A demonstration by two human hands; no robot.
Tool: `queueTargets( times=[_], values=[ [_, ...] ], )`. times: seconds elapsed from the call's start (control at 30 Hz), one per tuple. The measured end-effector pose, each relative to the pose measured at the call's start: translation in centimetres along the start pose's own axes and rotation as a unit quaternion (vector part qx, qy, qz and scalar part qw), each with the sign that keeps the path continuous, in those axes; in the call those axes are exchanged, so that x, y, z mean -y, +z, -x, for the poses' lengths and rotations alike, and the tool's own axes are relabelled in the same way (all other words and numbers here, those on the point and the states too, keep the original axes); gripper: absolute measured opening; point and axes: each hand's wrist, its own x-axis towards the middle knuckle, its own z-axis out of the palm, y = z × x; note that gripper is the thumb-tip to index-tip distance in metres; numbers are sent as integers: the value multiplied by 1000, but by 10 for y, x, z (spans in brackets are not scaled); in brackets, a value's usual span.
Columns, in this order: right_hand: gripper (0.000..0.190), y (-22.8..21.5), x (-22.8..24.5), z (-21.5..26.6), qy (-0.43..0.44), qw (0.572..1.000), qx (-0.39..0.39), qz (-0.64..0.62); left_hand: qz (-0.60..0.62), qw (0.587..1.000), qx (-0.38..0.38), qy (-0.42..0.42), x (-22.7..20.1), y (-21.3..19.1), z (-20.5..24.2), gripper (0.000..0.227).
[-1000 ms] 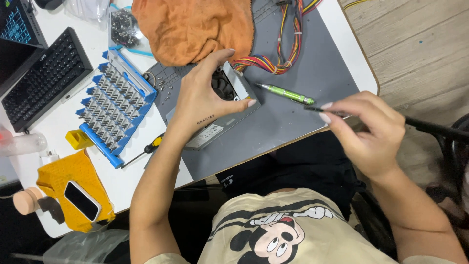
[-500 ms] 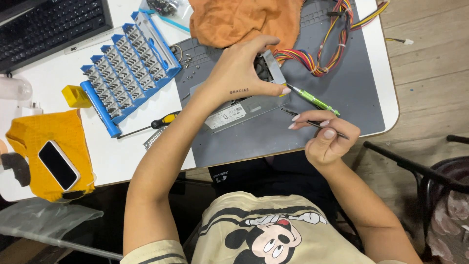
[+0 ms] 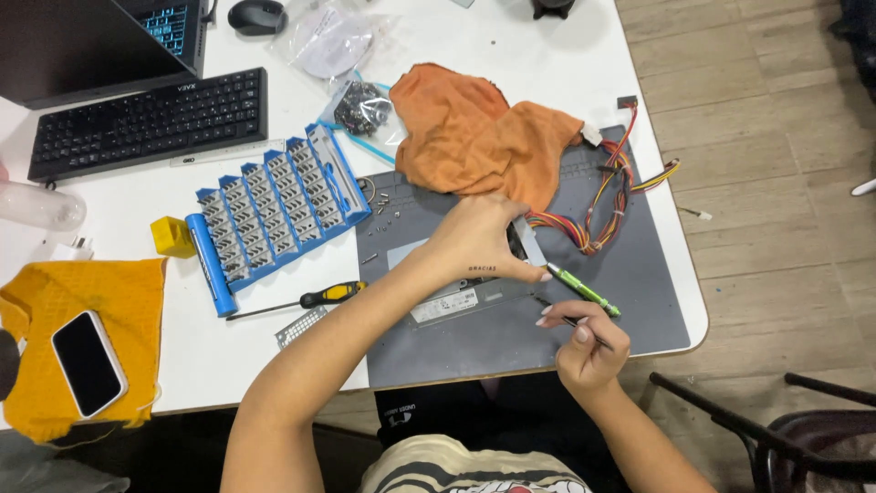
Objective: The person disassembles a computer power supply unit on a workbench. They use a screwdriver to remove screws from the casing, detach the metal cover, and then use tweezers to manipulate internal components and wires.
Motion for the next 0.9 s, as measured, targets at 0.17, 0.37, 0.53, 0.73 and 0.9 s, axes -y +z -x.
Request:
queueTargets(
  times=[0.17, 0.37, 0.53, 0.73, 0.9],
  values=[
    [19, -2, -32, 17, -53, 998, 2, 30, -6, 1000, -11, 17, 1, 8, 1, 100],
    [13, 2, -31, 22, -48, 997, 27, 46, -65, 997, -4, 34, -11, 28, 16, 105],
    [13, 1, -28, 36, -57, 997, 20, 55, -118, 992, 9, 47, -11, 42, 23, 108],
    [5, -2, -13, 34, -31, 996, 86, 23, -117, 993, 1, 8, -13, 41, 30, 113],
    [26, -11, 7, 27, 39, 996, 77, 5, -104, 993, 45, -39, -14, 32, 33, 124]
  ],
)
